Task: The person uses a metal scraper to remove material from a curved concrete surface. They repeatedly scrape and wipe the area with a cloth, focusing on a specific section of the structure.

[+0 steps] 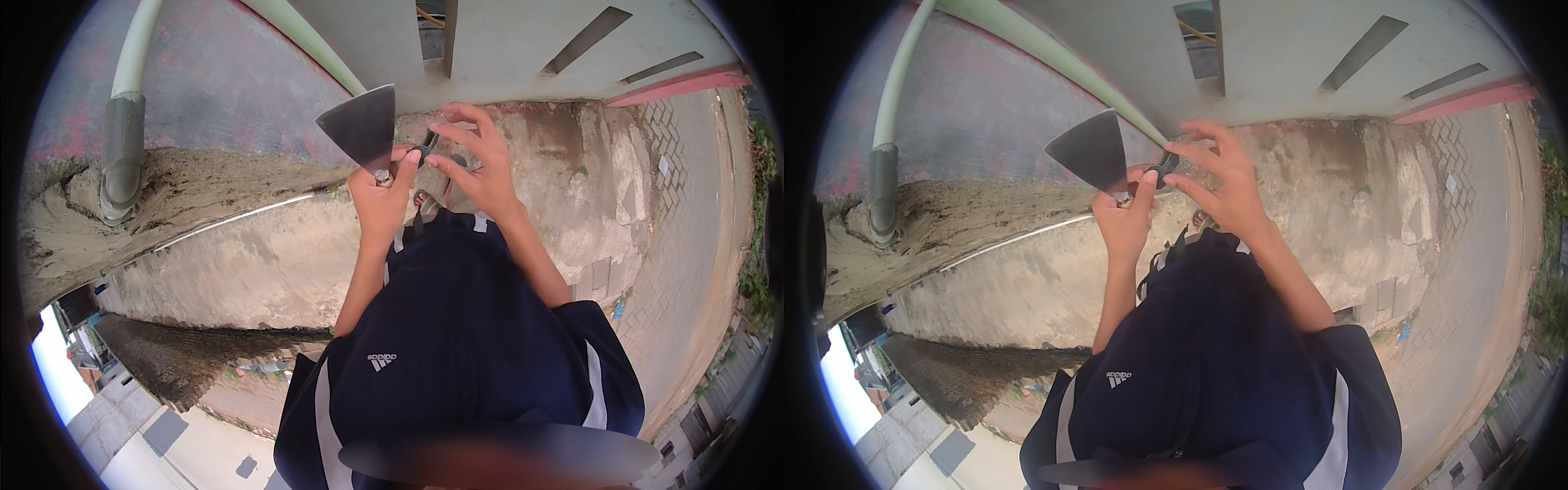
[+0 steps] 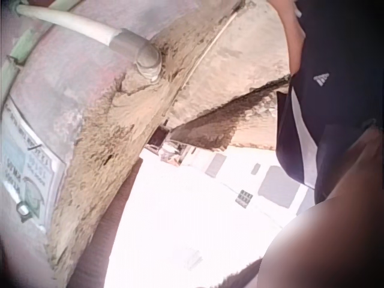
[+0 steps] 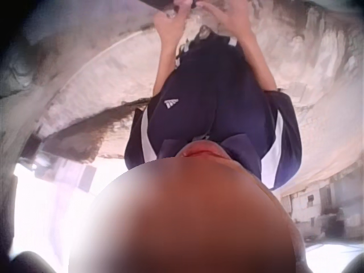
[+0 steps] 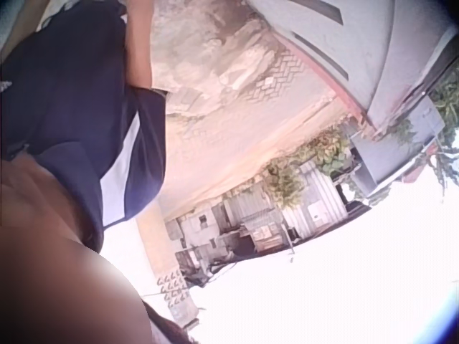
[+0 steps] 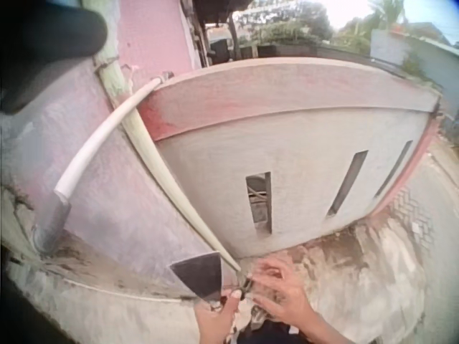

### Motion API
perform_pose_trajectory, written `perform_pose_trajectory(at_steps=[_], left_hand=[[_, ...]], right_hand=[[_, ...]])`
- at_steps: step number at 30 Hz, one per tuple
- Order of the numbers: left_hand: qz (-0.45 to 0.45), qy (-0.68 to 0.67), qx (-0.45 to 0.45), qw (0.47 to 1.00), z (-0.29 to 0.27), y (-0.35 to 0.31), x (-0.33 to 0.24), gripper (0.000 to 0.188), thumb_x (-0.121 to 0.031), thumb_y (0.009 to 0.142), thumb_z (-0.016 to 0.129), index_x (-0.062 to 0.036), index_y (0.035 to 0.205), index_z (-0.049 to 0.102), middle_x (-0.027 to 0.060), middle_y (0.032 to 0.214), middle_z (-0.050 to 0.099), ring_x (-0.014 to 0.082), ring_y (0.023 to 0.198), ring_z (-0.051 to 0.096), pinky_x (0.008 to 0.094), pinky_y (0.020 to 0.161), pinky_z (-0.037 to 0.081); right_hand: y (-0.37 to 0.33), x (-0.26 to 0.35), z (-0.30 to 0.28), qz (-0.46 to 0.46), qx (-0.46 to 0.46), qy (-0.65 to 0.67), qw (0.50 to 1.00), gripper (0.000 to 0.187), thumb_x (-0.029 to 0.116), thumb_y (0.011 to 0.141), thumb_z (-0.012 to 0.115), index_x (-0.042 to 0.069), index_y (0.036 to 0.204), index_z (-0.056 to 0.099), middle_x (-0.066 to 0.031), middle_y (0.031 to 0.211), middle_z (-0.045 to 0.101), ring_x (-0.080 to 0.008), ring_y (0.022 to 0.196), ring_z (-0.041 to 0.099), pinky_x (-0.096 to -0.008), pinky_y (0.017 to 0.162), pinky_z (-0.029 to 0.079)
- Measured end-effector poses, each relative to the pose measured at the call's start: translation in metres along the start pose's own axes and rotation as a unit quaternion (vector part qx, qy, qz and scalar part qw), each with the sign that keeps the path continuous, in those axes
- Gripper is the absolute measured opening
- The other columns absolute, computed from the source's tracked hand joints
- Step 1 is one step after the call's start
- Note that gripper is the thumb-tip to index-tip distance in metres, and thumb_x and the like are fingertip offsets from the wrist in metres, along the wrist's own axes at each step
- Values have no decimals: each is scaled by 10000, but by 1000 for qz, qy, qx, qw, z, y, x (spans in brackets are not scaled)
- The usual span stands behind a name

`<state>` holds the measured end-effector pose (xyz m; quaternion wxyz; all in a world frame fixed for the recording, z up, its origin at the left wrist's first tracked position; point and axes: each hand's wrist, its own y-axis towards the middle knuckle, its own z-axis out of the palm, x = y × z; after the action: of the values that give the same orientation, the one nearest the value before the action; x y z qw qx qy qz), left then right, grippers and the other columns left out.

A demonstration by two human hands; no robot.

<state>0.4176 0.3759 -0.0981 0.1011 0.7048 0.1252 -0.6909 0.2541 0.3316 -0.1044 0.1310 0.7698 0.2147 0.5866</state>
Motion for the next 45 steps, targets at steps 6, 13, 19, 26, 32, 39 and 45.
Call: perform_pose_trajectory(at_steps=[6,13,19,26,32,39,45], left_hand=[[128,49,14,990,4,18,4,122,-50,877,746,46,930,693,183,988,738,135,762,666,230,640,504],[218,109,-18,970,10,37,3,139,-3,857,754,68,955,685,185,946,734,182,789,697,275,699,556],[-19,-31,-11,999,7,66,-8,245,-179,915,745,38,957,640,78,724,651,90,512,554,237,454,422],[-40,-54,-11,998,17,93,-15,265,-203,916,748,24,973,625,35,647,596,82,474,525,220,441,380],[-22,-7,-39,999,9,97,-17,202,-169,934,717,-10,991,607,36,676,597,74,473,500,232,436,392],[97,89,-79,988,-15,103,-14,167,-180,975,647,-15,997,641,50,718,613,58,490,491,222,458,385],[121,20,-1,992,-28,98,3,178,-158,952,676,-1,1036,679,64,871,685,69,588,557,221,522,449]], right_hand=[[9,-10,-3,-77,-23,-79,994,253,126,711,846,87,937,738,-105,1214,628,-309,1107,580,-380,821,497],[41,-8,-5,-92,-15,-130,987,218,201,738,826,81,866,697,-95,1266,633,-360,1167,579,-457,927,487],[74,-26,-19,26,173,32,984,203,221,810,790,53,869,692,-137,1279,636,-349,1134,615,-446,981,473],[84,-48,-6,265,65,424,863,192,119,900,740,12,1021,637,-85,1053,651,-80,763,609,-221,532,465],[104,-46,1,320,190,413,831,283,128,897,748,4,1129,645,-45,962,629,-90,821,606,-236,686,491],[173,-45,24,158,180,283,929,143,23,902,701,7,1042,723,-35,982,660,-99,882,581,-249,738,476],[268,-55,0,-156,15,179,971,207,-31,778,760,64,960,777,-53,970,676,-150,863,644,-279,716,529]])
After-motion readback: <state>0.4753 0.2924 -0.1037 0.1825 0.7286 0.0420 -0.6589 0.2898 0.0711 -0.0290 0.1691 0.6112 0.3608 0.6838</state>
